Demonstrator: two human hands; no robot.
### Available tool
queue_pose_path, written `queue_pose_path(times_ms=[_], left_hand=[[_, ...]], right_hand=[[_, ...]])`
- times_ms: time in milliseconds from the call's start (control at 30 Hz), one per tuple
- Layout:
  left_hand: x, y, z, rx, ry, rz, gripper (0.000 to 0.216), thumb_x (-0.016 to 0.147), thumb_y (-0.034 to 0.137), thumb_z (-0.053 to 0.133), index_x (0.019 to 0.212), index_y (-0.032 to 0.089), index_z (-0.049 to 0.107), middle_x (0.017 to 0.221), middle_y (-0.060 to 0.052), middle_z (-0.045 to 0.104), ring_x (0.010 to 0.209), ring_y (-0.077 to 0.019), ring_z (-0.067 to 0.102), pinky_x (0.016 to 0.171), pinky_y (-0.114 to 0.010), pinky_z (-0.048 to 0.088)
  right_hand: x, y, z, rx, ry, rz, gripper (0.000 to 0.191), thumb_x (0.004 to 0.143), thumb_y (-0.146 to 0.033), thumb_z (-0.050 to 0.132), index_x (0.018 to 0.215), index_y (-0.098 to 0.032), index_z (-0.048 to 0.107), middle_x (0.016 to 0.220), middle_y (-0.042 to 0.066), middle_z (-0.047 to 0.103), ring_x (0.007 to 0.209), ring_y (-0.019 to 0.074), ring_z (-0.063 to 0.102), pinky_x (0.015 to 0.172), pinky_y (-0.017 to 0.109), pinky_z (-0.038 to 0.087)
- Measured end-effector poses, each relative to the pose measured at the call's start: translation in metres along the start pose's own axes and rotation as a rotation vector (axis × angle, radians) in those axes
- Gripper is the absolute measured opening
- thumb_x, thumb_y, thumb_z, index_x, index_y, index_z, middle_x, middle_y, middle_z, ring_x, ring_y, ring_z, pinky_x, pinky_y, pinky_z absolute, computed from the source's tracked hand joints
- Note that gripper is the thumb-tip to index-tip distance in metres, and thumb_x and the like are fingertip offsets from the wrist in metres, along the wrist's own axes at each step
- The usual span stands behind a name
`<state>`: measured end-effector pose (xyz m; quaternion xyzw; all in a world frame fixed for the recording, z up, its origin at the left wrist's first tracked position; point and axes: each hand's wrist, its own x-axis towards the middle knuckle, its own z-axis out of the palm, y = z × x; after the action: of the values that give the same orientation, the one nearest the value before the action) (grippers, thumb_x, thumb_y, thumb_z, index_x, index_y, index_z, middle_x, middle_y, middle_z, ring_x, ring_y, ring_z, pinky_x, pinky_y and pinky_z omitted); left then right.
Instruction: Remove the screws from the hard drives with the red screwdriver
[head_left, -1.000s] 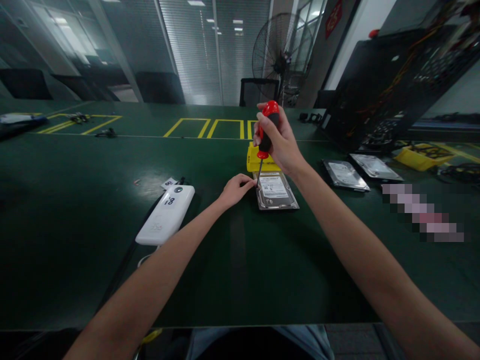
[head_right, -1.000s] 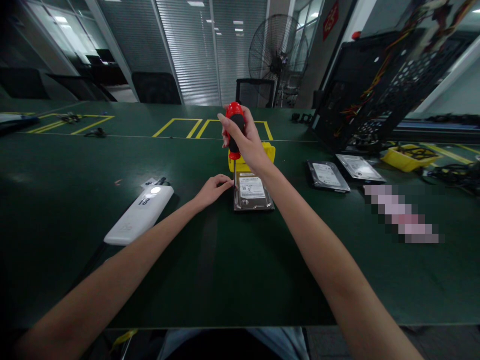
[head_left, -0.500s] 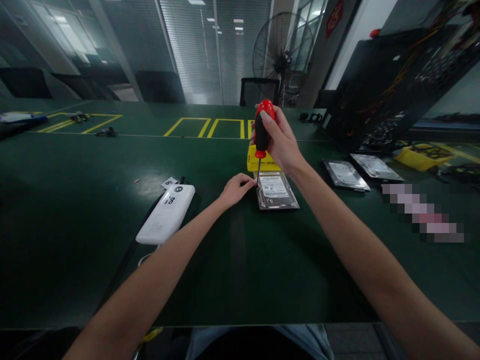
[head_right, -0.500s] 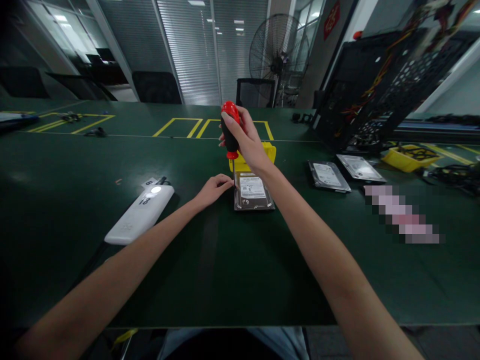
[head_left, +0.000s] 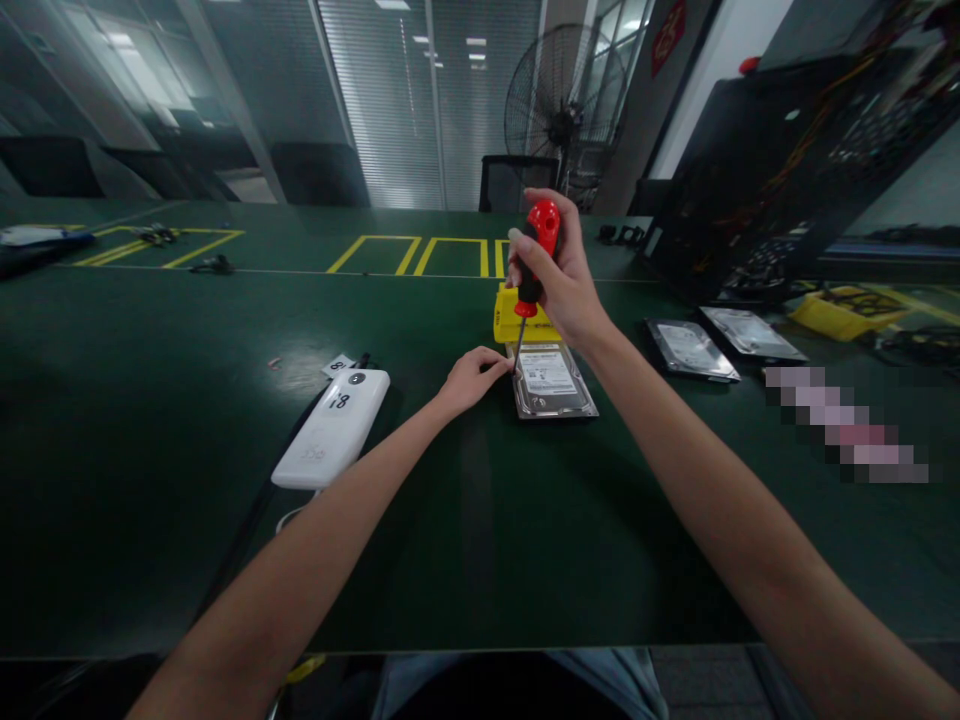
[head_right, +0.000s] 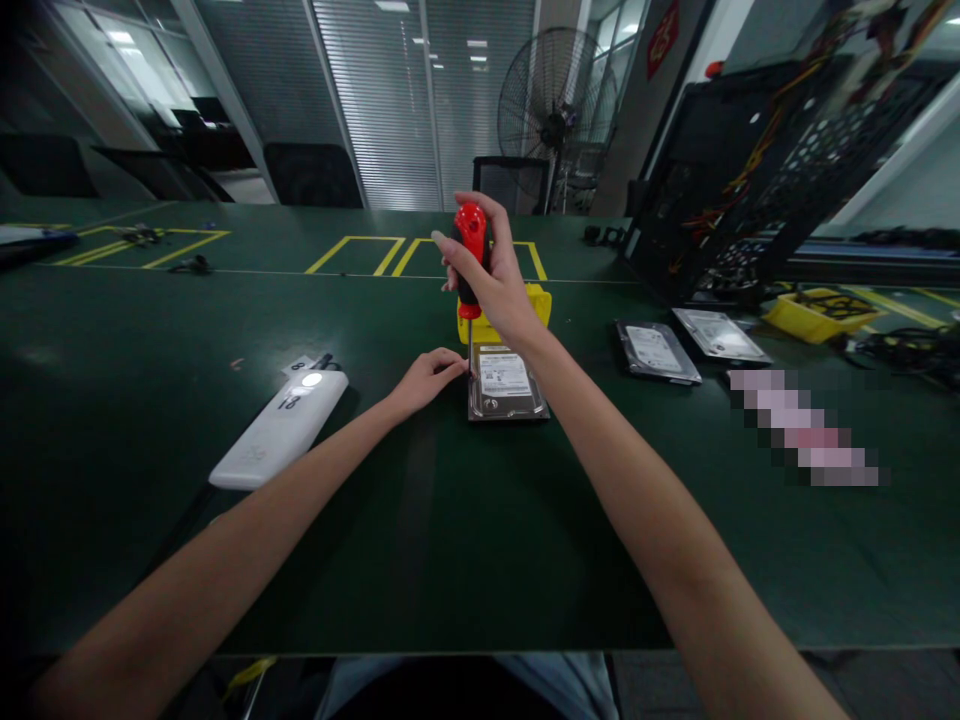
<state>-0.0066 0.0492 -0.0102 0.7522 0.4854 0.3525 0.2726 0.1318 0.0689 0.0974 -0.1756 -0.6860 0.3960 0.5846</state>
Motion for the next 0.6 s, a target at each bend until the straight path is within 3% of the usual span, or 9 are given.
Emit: queue_pose_path(times_ms=[200,333,600], left_hand=[[0.0004,-0.0008,0.0006,0.005,-0.002,0.009,0.024,0.090,0.030,0.051,0.081,0.017,0.069,0.094,-0.005,0.066,0.094,-0.0185,0.060,0.085,-0.033,0.045],[0.0019,-0.0029,0.0018,-0.002,0.005,0.006,0.022,0.090,0.030,0.052,0.082,0.017,0.069,0.094,-0.005,0.065,0.094,-0.0182,0.060,0.086,-0.033,0.046],[0.0021,-0.0074,0.0026,-0.010,0.008,0.026,0.024,0.090,0.031,0.051,0.083,0.018,0.070,0.096,-0.005,0.065,0.095,-0.0192,0.060,0.085,-0.033,0.046]], right_hand=[[0.0025,0.0006,-0.0008,0.052,0.002,0.033,0.048,0.085,-0.064,0.038,0.122,-0.035,0.044,0.085,0.001,0.057,0.065,0.0136,0.056,0.064,0.031,0.052],[0.0035,0.0052,-0.0026,0.080,-0.016,0.031,0.046,0.084,-0.060,0.044,0.123,-0.035,0.044,0.087,0.000,0.059,0.065,0.0128,0.057,0.062,0.029,0.052],[0.0014,-0.0012,-0.0027,0.048,-0.022,0.045,0.041,0.081,-0.056,0.053,0.115,-0.034,0.046,0.098,0.001,0.058,0.084,0.0162,0.061,0.067,0.031,0.054]])
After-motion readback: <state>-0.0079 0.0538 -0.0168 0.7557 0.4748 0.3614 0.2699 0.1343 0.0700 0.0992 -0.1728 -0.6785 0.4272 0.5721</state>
